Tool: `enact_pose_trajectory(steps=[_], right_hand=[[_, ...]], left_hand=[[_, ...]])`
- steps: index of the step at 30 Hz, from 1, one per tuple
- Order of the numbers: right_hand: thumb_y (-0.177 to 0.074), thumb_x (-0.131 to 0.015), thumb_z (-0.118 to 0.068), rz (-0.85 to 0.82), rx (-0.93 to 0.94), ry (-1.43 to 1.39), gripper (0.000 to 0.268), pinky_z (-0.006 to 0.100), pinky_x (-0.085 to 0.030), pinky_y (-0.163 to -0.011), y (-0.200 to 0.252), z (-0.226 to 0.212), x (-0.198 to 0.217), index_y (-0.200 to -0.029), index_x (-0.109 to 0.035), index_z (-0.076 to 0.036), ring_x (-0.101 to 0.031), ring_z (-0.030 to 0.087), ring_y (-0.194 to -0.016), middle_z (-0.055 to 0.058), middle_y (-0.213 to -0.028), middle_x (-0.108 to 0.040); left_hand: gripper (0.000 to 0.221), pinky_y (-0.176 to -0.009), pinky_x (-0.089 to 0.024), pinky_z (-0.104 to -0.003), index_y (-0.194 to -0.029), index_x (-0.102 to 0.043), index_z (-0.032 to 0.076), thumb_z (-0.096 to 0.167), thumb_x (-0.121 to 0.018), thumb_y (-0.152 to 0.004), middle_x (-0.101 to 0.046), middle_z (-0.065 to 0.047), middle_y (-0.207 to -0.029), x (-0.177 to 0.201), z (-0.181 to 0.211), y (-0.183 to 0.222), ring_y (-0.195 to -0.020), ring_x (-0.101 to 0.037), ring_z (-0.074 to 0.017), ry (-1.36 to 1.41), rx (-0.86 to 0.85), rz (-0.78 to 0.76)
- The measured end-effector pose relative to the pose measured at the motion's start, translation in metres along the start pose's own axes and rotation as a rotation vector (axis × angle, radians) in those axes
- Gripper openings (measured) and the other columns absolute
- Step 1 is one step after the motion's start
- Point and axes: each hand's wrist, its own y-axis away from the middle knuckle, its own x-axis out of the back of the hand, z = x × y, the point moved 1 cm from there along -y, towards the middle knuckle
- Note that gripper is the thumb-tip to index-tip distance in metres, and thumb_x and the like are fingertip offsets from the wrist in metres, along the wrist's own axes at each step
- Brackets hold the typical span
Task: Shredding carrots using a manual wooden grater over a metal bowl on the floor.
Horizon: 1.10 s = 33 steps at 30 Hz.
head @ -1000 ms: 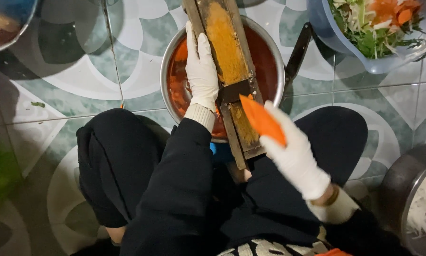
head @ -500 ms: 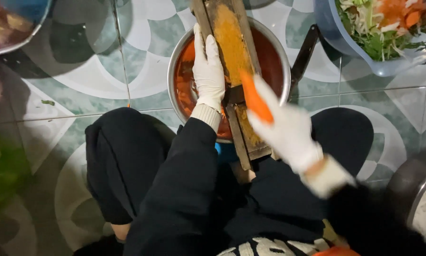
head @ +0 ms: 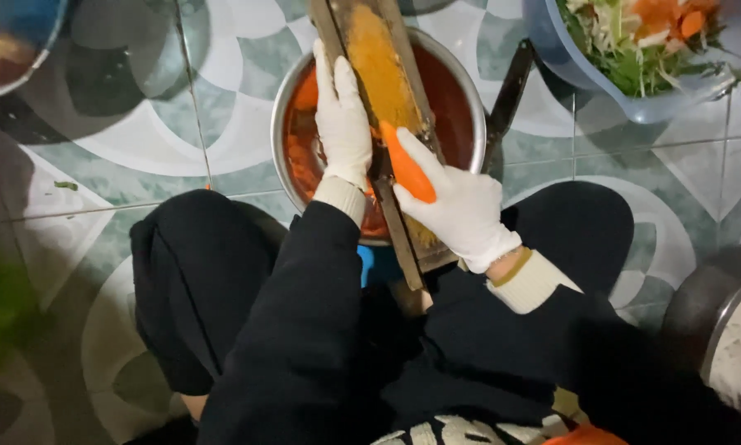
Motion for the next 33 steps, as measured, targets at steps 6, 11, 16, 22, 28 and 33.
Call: enact_pose_trajectory(steps=[6,11,16,22,28,33], right_hand=[[-0.103,-0.056,-0.057,-0.040,-0.031,0.096,0.072,0.029,-0.036,-0.033,-0.011,0.010,-0.017,-0.165,-0.038,-0.024,-0.060,0.019,-0.039,-0.005,-0.056,-0.062],[-0.098,-0.064,-0.057,-0.009,-0.112,-0.135,0.074,0.043,-0.051,-0.055,-0.058,0.003,-0.007,-0.162,-0.042,-0.028,-0.071,0.034,-0.064,0.011,-0.080,-0.076],[-0.099,-0.060,-0.056,-0.094,-0.094,0.078,0.075,0.043,-0.047,-0.044,0.038,0.005,0.025,-0.166,-0.042,-0.027,-0.064,0.034,-0.048,0.010,-0.056,-0.063],[-0.092,-0.075,-0.040,0.194,0.078,0.178,0.062,0.031,-0.037,-0.042,0.036,0.011,-0.006,-0.151,-0.066,-0.023,-0.053,0.020,-0.043,-0.002,-0.062,-0.064],[-0.101,-0.066,-0.056,0.135,0.008,-0.010,0.062,0.041,-0.050,-0.050,-0.083,0.007,-0.012,-0.157,-0.054,-0.032,-0.064,0.031,-0.048,0.008,-0.067,-0.071],[-0.091,-0.072,-0.040,-0.008,-0.058,-0.046,0.064,0.039,-0.045,-0.047,0.027,0.004,0.016,-0.154,-0.061,-0.030,-0.061,0.028,-0.048,0.005,-0.058,-0.063]], left_hand=[[0.065,-0.121,-0.042,-0.030,-0.165,-0.028,0.014,0.043,-0.043,-0.109,-0.043,-0.012,-0.169,-0.006,-0.012,-0.002,-0.149,-0.052,-0.0261,0.114,-0.043,0.041],[0.065,-0.091,-0.056,-0.030,-0.164,-0.032,0.022,0.048,-0.041,-0.104,-0.069,-0.011,-0.143,-0.001,-0.009,-0.001,-0.106,-0.070,-0.0224,-0.094,0.027,0.085],[0.063,-0.106,-0.053,-0.030,-0.164,-0.031,0.017,0.042,-0.042,-0.107,-0.059,-0.014,-0.157,-0.002,0.001,0.002,-0.132,-0.067,-0.0261,0.002,0.012,0.078],[0.061,-0.113,-0.051,-0.032,-0.165,-0.028,0.019,0.041,-0.040,-0.109,-0.052,-0.012,-0.163,-0.005,-0.007,0.004,-0.141,-0.061,-0.0273,0.037,-0.008,0.028],[0.064,-0.108,-0.053,-0.032,-0.164,-0.029,0.019,0.042,-0.041,-0.106,-0.056,-0.015,-0.159,0.003,0.006,0.000,-0.138,-0.064,-0.0288,0.006,0.038,0.035],[0.063,-0.104,-0.055,-0.030,-0.165,-0.028,0.019,0.044,-0.040,-0.108,-0.057,-0.014,-0.159,0.002,0.003,0.002,-0.132,-0.067,-0.0263,-0.005,0.019,0.052]])
